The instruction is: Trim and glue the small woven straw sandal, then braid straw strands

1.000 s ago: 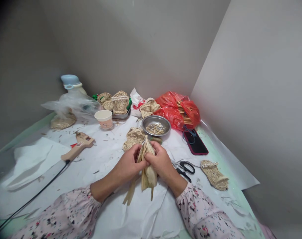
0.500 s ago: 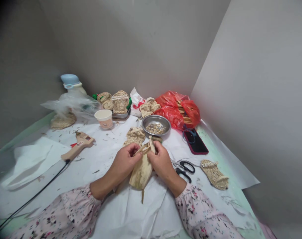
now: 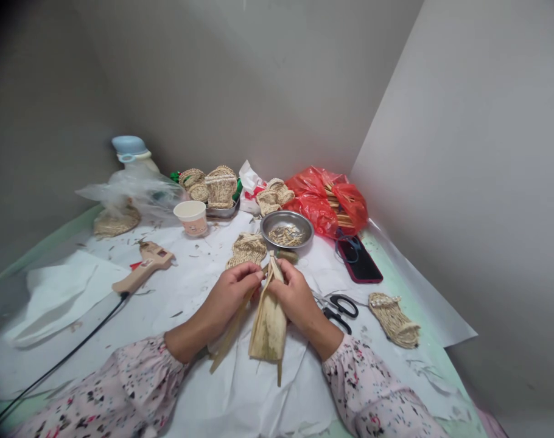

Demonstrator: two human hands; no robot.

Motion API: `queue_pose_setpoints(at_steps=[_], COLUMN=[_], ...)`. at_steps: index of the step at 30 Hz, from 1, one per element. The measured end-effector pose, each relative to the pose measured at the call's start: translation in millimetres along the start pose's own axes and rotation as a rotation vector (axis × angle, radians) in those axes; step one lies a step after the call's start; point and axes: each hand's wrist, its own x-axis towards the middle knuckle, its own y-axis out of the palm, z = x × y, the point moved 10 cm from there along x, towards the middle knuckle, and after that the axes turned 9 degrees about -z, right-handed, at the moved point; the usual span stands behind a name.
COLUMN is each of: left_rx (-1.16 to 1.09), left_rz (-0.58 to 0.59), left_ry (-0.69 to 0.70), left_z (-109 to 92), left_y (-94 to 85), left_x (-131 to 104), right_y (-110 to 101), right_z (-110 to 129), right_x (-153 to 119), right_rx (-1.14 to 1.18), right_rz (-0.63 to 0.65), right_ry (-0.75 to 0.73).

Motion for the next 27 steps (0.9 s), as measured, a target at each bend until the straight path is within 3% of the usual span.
queue_pose_setpoints(at_steps=[6,13,19,27], left_rx=[-0.063,-0.145,-0.210,-0.186], left_rz=[-0.074,-0.134,0.041,0.066], left_ry=[-0.046,-0.020,-0.107,-0.073], left_z=[7.6,3.4,8.5,4.3], left_y=[-10.8,-17.7,2.2,4.6], left_x=[6.9,7.5,3.1,1.9], right_y=[3.9,4.5,11.0,11.4], right_z=[-10.0,-12.1,-11.9,-8.6], right_x=[-1.7,-0.1,-2.4,-3.1], right_rx=[0.249,0.345,0.375,0.369], right_rz=[0.061,0.038,0.095,0.111], right_ry=[0.185,0.217,0.205,0.198])
